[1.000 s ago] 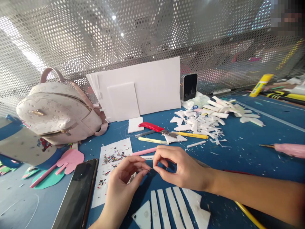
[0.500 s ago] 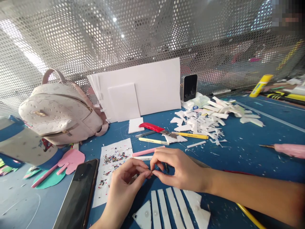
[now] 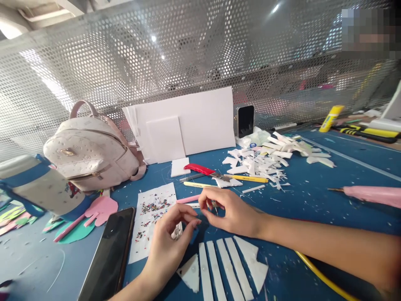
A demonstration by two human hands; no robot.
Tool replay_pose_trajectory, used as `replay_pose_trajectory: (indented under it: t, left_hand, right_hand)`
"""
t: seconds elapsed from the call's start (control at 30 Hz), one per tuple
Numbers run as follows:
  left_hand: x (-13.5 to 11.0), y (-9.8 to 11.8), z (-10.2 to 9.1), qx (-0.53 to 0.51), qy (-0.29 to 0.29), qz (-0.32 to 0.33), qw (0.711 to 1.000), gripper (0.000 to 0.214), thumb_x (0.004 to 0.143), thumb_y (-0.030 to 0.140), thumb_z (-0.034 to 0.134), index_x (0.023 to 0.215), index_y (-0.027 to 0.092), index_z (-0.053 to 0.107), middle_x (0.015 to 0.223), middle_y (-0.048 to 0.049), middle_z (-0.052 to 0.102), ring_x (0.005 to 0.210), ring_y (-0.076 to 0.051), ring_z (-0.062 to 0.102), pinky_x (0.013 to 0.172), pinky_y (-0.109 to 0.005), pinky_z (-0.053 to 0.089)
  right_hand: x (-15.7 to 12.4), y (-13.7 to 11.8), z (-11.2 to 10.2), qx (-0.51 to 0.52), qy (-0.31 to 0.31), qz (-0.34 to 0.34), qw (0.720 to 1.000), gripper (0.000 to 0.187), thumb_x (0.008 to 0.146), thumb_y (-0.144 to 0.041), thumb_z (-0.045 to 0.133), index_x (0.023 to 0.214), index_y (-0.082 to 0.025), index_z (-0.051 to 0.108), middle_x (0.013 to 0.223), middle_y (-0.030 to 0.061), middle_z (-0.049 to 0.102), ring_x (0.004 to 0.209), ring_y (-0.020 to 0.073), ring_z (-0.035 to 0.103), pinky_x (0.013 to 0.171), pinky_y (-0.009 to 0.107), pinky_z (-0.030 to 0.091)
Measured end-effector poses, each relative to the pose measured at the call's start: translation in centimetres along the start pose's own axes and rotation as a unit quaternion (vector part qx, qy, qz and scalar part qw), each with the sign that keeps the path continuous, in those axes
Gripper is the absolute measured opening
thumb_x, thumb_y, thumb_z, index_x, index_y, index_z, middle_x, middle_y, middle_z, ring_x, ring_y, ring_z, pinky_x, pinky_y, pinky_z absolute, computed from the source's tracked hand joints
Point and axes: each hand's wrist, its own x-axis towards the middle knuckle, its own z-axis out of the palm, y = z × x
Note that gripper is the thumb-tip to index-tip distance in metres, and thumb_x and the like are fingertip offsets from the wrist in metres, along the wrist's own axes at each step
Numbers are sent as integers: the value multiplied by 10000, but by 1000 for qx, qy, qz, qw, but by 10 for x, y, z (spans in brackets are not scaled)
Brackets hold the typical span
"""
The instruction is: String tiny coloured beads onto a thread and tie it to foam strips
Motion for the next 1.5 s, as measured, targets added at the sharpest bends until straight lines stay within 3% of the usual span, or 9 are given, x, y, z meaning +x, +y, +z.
replay_pose_trajectory:
  t: [0.2,0.3,0.37,0.47,0.6,0.73,0.87,1.1,1.5]
  left_hand:
    - [-8,8,3,79,-28,93,992,79,899,146,567,876,200,620,818,-10,672,765,-149,633,730,-260,490]
    - [-9,9,4,87,-29,120,988,87,896,139,574,857,197,625,813,-6,681,749,-140,633,717,-248,484]
    - [-8,9,4,79,-28,126,988,84,895,138,580,852,196,624,807,-3,678,738,-134,632,711,-244,486]
    - [-7,8,3,71,-28,126,989,74,896,141,585,862,194,624,806,-4,673,735,-135,630,707,-247,487]
    - [-9,9,4,69,-27,130,989,68,892,139,592,864,188,629,802,-9,676,732,-136,631,709,-250,488]
    - [-10,10,4,66,-23,139,988,79,888,133,590,843,182,632,797,-15,679,728,-137,633,703,-252,490]
    - [-9,9,5,72,-15,140,987,81,881,128,592,835,178,637,777,-18,683,718,-142,633,698,-259,492]
    - [-7,10,6,66,-15,125,990,92,868,119,587,817,179,636,765,-25,690,705,-148,633,684,-269,499]
    - [-5,10,5,62,-12,112,992,86,872,132,592,813,180,632,762,-19,683,712,-141,624,685,-260,490]
  right_hand:
    - [12,13,-9,0,87,61,994,110,873,-170,491,929,-211,577,969,11,625,676,121,521,564,243,406]
    - [31,33,-29,-27,208,116,971,154,853,-243,539,999,-244,587,1018,21,628,819,170,591,656,267,480]
    - [50,54,-51,-50,284,149,946,224,853,-240,518,1076,-232,526,1138,61,584,984,207,577,777,313,490]
    - [79,92,-92,-104,396,213,887,392,807,-212,549,1177,-188,422,1300,133,447,1192,252,459,967,388,411]
    - [104,133,-142,-170,471,292,815,604,724,-181,658,1247,-121,361,1354,200,361,1309,304,309,1093,442,251]
    - [114,162,-169,-214,485,351,772,804,654,-221,791,1304,-98,334,1410,240,323,1347,346,258,1112,441,217]
    - [118,186,-179,-231,471,413,745,838,617,-268,850,1279,-52,384,1376,304,371,1316,403,301,1069,496,264]
    - [120,207,-185,-268,453,440,727,764,706,-377,801,1281,-56,414,1359,275,422,1294,377,347,1048,484,309]
    - [126,209,-179,-286,462,440,715,799,704,-370,804,1292,-38,376,1343,294,393,1254,399,388,1004,492,365]
